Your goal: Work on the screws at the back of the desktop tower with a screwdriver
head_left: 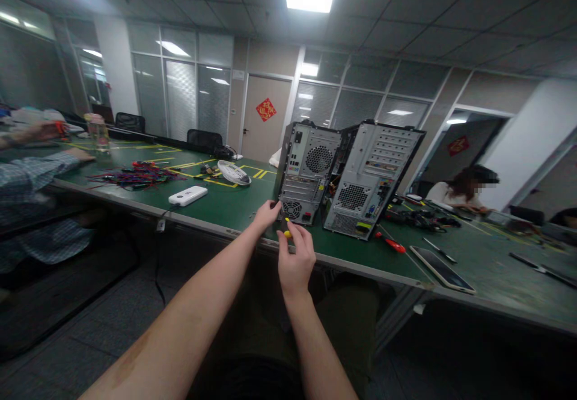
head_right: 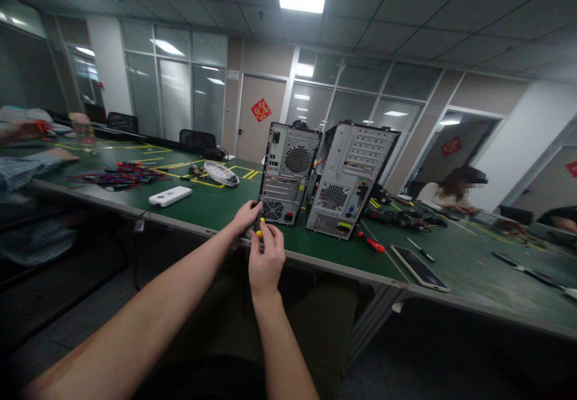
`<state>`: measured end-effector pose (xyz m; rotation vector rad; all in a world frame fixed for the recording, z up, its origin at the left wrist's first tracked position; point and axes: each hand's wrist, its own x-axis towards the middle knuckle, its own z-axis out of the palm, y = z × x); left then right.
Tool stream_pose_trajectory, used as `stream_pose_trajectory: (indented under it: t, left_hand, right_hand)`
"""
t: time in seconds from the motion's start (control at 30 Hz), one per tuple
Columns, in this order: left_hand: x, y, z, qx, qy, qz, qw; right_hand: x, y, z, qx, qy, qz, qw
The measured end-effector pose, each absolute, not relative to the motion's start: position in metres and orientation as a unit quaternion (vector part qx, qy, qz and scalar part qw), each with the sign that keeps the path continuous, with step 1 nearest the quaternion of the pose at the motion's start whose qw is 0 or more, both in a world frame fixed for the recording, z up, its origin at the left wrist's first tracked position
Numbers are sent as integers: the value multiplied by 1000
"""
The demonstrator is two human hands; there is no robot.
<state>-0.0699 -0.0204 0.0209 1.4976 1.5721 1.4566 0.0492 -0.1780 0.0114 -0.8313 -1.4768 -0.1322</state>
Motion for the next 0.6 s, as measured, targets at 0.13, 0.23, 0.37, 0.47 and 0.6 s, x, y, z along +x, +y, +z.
stream_pose_trajectory:
  t: [0.13, 0.23, 0.37, 0.47, 0.6]
  left_hand:
    - [-69, -23, 23, 564, 589, 520, 253]
    - [-69, -23, 23, 563, 592, 517, 254]
    - [-69, -22, 22, 562, 595, 516, 255]
    - [-70, -21, 21, 564, 597, 511, 255]
    - [-70, -19, 20, 565, 595, 513, 252]
  right_hand:
    - [50, -178, 10, -360, -662, -66, 654]
    - [52, -177, 10, -356, -659, -69, 659]
    - [53, -178, 12, -348, -666, -75, 656]
    - [52, -179, 14, -361, -660, -75, 655]
    - [50, -178, 16, -372, -653, -73, 656]
